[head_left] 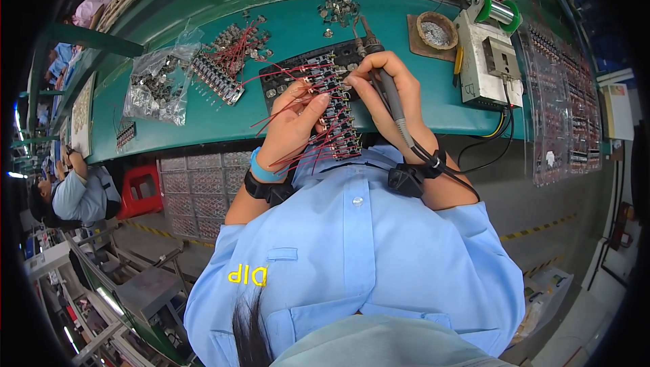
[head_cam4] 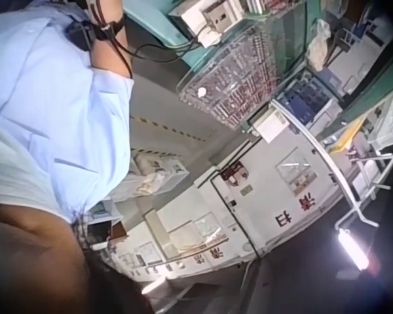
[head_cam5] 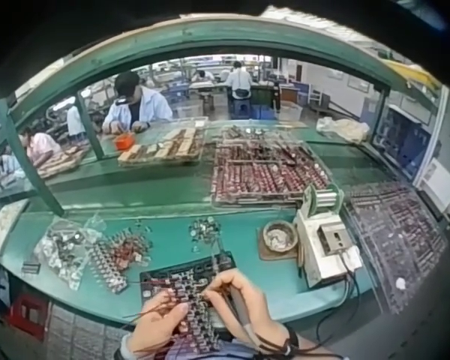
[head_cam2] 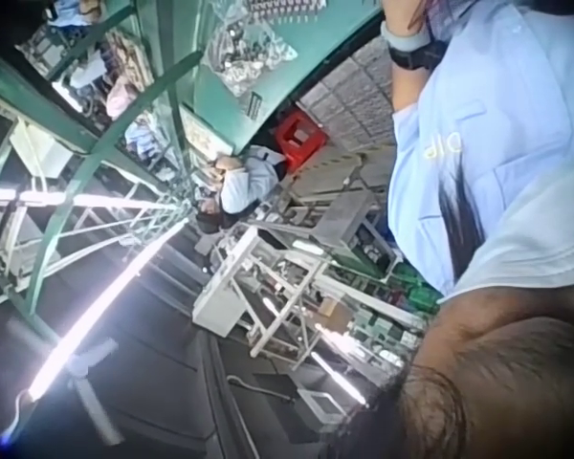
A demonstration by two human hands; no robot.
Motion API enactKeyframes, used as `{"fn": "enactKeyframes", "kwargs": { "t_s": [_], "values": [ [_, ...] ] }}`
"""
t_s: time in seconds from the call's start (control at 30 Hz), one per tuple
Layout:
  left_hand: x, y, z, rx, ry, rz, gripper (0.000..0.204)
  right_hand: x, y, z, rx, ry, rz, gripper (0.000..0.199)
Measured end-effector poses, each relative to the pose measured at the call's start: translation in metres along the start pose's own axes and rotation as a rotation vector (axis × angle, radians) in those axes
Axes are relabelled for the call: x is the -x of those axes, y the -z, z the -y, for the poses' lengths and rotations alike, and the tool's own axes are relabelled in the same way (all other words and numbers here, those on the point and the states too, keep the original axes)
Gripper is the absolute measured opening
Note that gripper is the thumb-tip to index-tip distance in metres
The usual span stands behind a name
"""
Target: The person solders wires onto circuit boards using a soldering iron, then sets the finished board aside and picks up a new one to continue the process.
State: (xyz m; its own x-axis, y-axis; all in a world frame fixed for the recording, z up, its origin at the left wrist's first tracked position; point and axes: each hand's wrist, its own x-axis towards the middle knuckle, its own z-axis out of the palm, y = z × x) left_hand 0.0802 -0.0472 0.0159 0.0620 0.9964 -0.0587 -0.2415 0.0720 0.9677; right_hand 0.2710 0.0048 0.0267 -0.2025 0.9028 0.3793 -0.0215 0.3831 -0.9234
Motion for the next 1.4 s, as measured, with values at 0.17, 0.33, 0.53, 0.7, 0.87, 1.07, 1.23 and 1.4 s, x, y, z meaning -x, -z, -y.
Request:
{"fn": "enactKeyframes", "kwargs": {
  "t_s": [0.17,0.33,0.53,0.7,0.87,1.07,1.23,1.4],
  "values": [
    [-0.002,0.002,0.0,-0.002,-0.003,-0.107,0.021,-0.001,0.001,-0.002,0.032,0.054,-0.085,0.016],
    [-0.001,-0.001,-0.006,0.042,0.014,-0.134,0.021,0.002,0.005,-0.001,0.097,-0.013,0.121,0.014],
    [0.001,0.0,-0.003,0.043,0.013,-0.109,0.021,0.005,-0.001,0.001,0.037,-0.022,0.12,0.015],
    [0.001,0.003,0.003,0.03,0.003,-0.065,0.021,0.004,0.0,0.0,0.188,0.056,0.086,0.014],
    [0.001,0.001,0.001,0.036,0.01,-0.088,0.02,-0.003,0.007,0.008,0.368,0.208,0.164,0.014],
    [-0.001,0.007,0.003,0.009,-0.02,-0.086,0.019,-0.002,0.008,0.01,0.331,0.204,0.135,0.018],
    [0.002,0.003,0.002,0.035,-0.004,-0.068,0.022,0.001,0.003,0.011,0.254,0.154,0.178,0.018],
    [0.004,0.004,0.002,-0.013,0.034,-0.049,0.027,0.0,0.007,0.013,0.219,0.106,0.227,0.018]
  ]
}}
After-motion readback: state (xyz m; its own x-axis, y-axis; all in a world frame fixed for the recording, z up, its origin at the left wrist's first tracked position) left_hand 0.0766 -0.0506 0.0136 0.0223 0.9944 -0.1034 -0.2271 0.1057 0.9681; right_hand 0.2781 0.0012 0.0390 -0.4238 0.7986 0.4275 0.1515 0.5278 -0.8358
